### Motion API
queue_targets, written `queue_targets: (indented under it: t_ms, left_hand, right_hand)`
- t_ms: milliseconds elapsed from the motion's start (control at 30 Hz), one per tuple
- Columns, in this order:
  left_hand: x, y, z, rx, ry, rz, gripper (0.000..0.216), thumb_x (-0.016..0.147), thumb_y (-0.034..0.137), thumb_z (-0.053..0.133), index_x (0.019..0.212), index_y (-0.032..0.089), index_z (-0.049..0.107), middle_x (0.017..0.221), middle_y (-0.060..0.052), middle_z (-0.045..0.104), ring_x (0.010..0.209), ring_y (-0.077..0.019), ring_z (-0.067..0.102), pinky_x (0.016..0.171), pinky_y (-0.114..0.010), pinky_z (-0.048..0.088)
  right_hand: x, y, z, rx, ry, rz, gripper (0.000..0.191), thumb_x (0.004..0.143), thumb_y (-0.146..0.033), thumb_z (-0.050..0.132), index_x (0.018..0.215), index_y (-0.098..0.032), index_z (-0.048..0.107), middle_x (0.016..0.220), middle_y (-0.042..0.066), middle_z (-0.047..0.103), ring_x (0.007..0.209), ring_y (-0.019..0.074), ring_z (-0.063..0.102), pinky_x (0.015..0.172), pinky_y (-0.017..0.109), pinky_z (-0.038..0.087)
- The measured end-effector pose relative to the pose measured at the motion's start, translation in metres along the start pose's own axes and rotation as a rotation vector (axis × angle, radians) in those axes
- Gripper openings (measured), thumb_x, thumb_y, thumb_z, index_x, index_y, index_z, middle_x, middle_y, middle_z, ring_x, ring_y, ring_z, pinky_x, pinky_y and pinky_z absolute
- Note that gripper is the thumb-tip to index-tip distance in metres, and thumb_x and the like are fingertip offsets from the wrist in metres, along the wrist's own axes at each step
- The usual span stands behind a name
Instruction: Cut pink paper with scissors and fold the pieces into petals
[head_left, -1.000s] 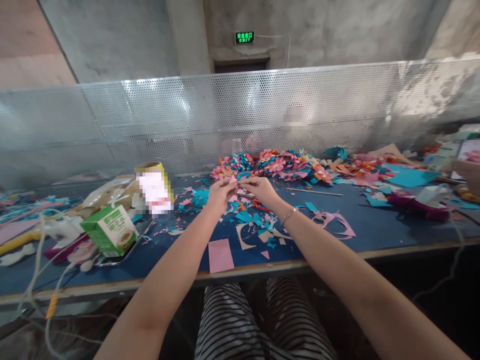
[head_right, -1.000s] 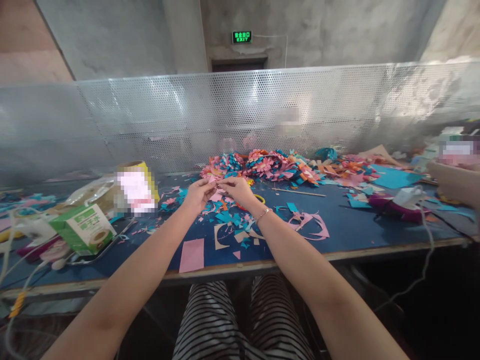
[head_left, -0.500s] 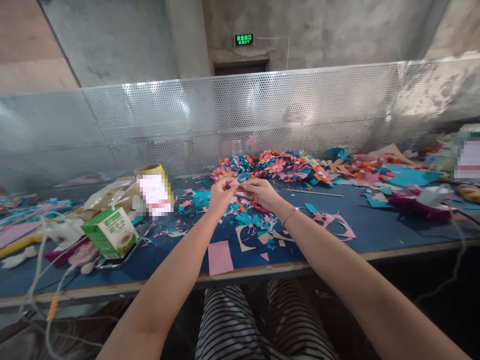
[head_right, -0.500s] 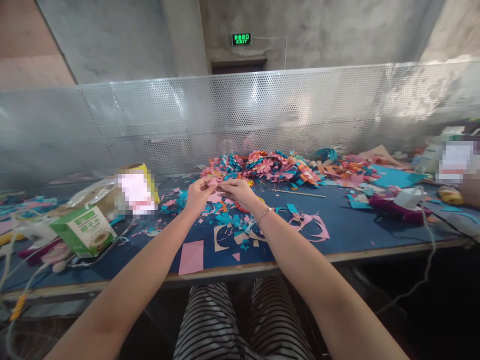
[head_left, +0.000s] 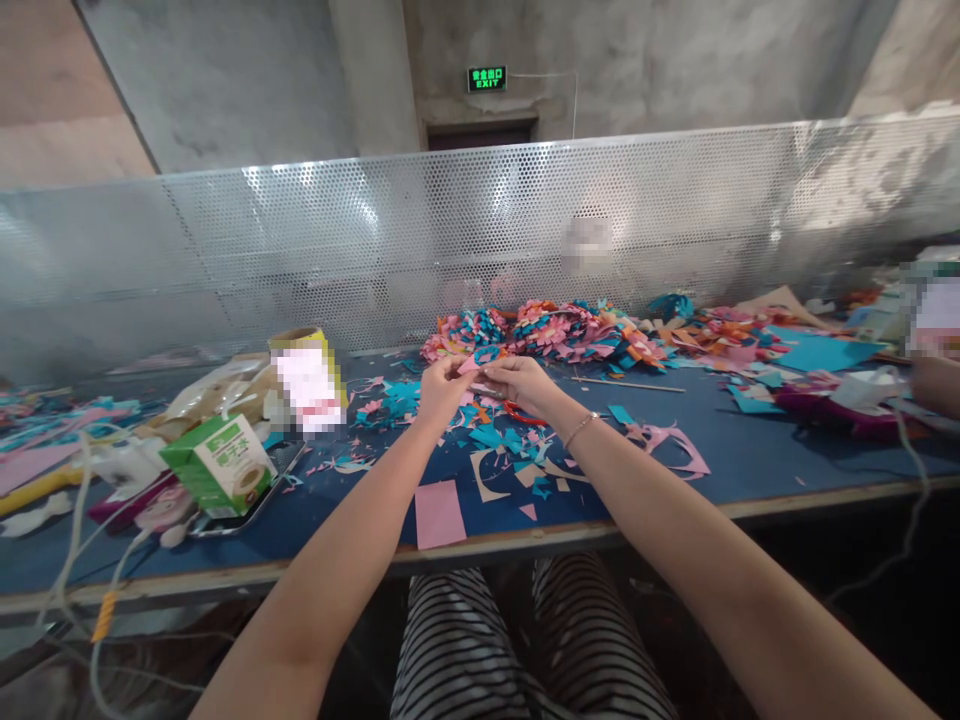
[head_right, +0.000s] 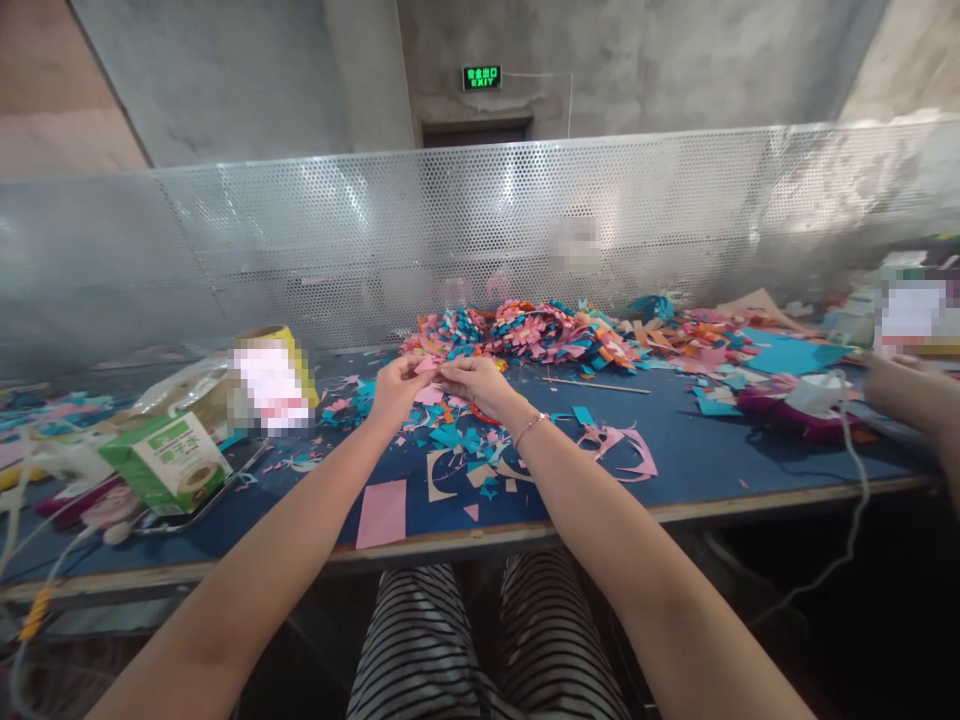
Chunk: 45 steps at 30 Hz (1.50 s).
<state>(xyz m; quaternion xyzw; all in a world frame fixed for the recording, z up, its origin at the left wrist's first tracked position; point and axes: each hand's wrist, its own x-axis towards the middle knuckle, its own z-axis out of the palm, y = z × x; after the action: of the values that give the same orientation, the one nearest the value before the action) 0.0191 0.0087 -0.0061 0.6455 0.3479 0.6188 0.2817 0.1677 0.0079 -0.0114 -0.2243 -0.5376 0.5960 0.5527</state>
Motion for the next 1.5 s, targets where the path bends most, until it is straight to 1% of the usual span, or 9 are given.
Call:
queue_targets:
  t_ms: [400, 533, 600, 667, 767, 833, 967, 1233, 1500]
  left_hand:
    - [-0.002, 0.001, 0.000, 0.094, -0.018, 0.018, 0.010, 0.061, 0.017, 0.064, 0.071, 0.016, 0.065, 0.067, -0.001, 0.062, 0.064, -0.0129, 0.056, 0.063, -0.024, 0.043]
    - [-0.002, 0.000, 0.001, 0.035, -0.014, -0.068, 0.014, 0.058, 0.014, 0.065, 0.072, 0.016, 0.065, 0.068, -0.001, 0.064, 0.065, -0.0138, 0.058, 0.065, -0.025, 0.044]
    - [-0.001, -0.001, 0.002, 0.006, -0.009, -0.119, 0.017, 0.056, 0.012, 0.066, 0.073, 0.016, 0.065, 0.070, -0.002, 0.065, 0.067, -0.0143, 0.058, 0.067, -0.026, 0.044]
    - [0.000, -0.004, 0.002, -0.007, -0.005, -0.143, 0.020, 0.055, 0.013, 0.067, 0.075, 0.016, 0.066, 0.072, -0.002, 0.065, 0.069, -0.0148, 0.059, 0.068, -0.026, 0.044]
    - [0.002, -0.007, 0.001, -0.010, -0.001, -0.130, 0.020, 0.055, 0.016, 0.067, 0.075, 0.016, 0.066, 0.070, -0.001, 0.064, 0.068, -0.0144, 0.058, 0.066, -0.025, 0.044]
    - [0.002, -0.008, 0.000, -0.027, -0.019, -0.123, 0.017, 0.057, 0.017, 0.066, 0.074, 0.016, 0.065, 0.066, 0.000, 0.063, 0.065, -0.0132, 0.057, 0.063, -0.024, 0.043]
    - [0.001, -0.004, 0.001, -0.104, -0.067, -0.175, 0.016, 0.056, 0.017, 0.068, 0.071, 0.015, 0.065, 0.064, 0.000, 0.061, 0.062, -0.0118, 0.056, 0.062, -0.024, 0.043]
    - [-0.001, -0.001, 0.001, -0.171, -0.114, -0.260, 0.025, 0.049, 0.020, 0.075, 0.067, 0.014, 0.059, 0.059, -0.001, 0.061, 0.053, -0.0112, 0.055, 0.056, -0.025, 0.045]
    - [-0.002, -0.010, 0.003, -0.126, -0.151, -0.212, 0.026, 0.048, 0.016, 0.073, 0.072, 0.015, 0.063, 0.067, -0.002, 0.064, 0.063, -0.0130, 0.059, 0.064, -0.026, 0.046]
  right_hand:
    - [-0.005, -0.009, -0.002, -0.047, -0.098, 0.057, 0.019, 0.058, -0.025, 0.075, 0.071, -0.015, 0.066, 0.078, 0.005, 0.068, 0.079, 0.0148, 0.064, 0.079, 0.030, 0.050]
    - [-0.004, -0.009, -0.005, -0.080, -0.150, 0.081, 0.020, 0.059, -0.027, 0.073, 0.074, -0.016, 0.064, 0.080, 0.004, 0.066, 0.080, 0.0146, 0.062, 0.076, 0.029, 0.049]
    - [-0.003, -0.007, -0.007, -0.088, -0.127, 0.077, 0.021, 0.060, -0.031, 0.071, 0.072, -0.016, 0.062, 0.078, 0.004, 0.065, 0.078, 0.0138, 0.061, 0.071, 0.027, 0.049]
    - [0.000, -0.006, -0.009, -0.088, -0.040, 0.039, 0.022, 0.061, -0.034, 0.070, 0.070, -0.017, 0.060, 0.074, 0.002, 0.063, 0.072, 0.0121, 0.059, 0.062, 0.024, 0.047]
    - [0.003, -0.005, -0.012, -0.100, 0.101, -0.026, 0.025, 0.059, -0.038, 0.069, 0.067, -0.017, 0.056, 0.070, 0.000, 0.060, 0.064, 0.0101, 0.055, 0.052, 0.020, 0.041]
    - [0.005, -0.004, -0.013, -0.128, 0.140, -0.046, 0.028, 0.059, -0.040, 0.068, 0.066, -0.017, 0.055, 0.068, 0.000, 0.059, 0.061, 0.0093, 0.053, 0.050, 0.020, 0.038]
    - [0.006, -0.002, -0.014, -0.212, 0.127, -0.080, 0.029, 0.061, -0.044, 0.064, 0.066, -0.017, 0.054, 0.066, 0.000, 0.056, 0.058, 0.0083, 0.050, 0.050, 0.020, 0.038]
    - [0.001, 0.001, -0.005, -0.525, -0.052, -0.241, 0.029, 0.066, -0.043, 0.063, 0.075, -0.017, 0.055, 0.066, -0.002, 0.055, 0.057, 0.0086, 0.048, 0.053, 0.023, 0.040]
    - [0.008, 0.006, -0.007, -0.670, 0.083, -0.283, 0.019, 0.068, -0.036, 0.058, 0.067, -0.017, 0.054, 0.060, -0.002, 0.053, 0.056, 0.0105, 0.048, 0.054, 0.024, 0.038]
